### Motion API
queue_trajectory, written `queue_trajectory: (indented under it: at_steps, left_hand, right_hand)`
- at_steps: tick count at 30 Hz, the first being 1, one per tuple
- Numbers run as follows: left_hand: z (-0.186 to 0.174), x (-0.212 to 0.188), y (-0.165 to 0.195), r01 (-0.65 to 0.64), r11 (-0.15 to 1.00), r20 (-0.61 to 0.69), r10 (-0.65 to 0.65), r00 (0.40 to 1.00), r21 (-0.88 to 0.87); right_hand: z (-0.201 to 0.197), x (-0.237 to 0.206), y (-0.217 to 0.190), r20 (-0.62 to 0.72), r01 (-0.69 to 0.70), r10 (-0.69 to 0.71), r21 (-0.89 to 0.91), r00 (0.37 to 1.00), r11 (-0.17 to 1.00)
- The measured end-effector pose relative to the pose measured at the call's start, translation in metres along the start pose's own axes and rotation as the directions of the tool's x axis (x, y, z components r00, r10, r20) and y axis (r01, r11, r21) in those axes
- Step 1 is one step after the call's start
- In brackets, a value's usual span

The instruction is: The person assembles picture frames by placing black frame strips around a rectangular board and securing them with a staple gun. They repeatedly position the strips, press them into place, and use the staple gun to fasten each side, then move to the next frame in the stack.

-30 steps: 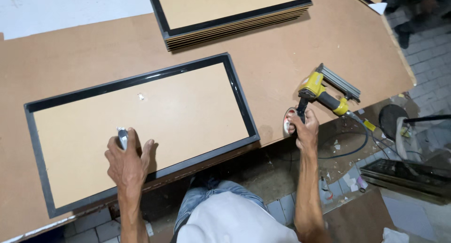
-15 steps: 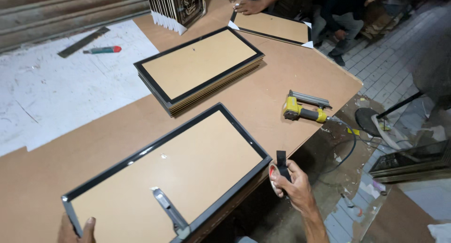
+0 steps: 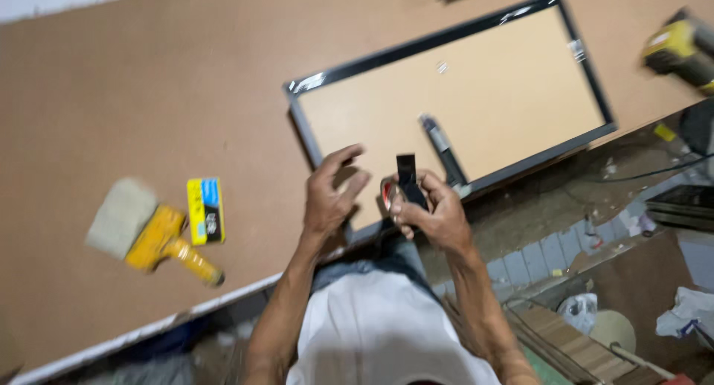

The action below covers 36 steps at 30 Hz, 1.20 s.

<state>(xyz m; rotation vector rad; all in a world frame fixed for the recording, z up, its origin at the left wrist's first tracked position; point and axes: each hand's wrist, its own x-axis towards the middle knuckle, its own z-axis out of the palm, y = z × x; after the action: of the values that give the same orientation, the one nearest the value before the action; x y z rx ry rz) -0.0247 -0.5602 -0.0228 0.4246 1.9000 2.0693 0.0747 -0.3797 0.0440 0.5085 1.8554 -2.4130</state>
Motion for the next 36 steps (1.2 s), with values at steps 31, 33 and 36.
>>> queue_trajectory:
  at_steps: [31,33,36]
  left_hand:
    - [-0.095,0.145,-0.119,-0.208,0.895,-0.312,0.343,0.886,0.395]
    - [-0.100,0.156,-0.129,-0.111,0.924,-0.294,0.228,0.928,0.367]
    - [-0.108,0.171,-0.145,0.116,0.930,-0.255,-0.025,0.967,0.350]
  right_hand:
    - [0.084,-0.008,0.070,-0.139,0.082,-0.084,-0.021,0.987,0.996]
    - [0.083,-0.016,0.072,-0.139,0.089,-0.095,-0.050,0.986,0.995]
    - [0.075,-0.049,0.077,-0.169,0.036,-0.046,-0.065,0.985,0.997]
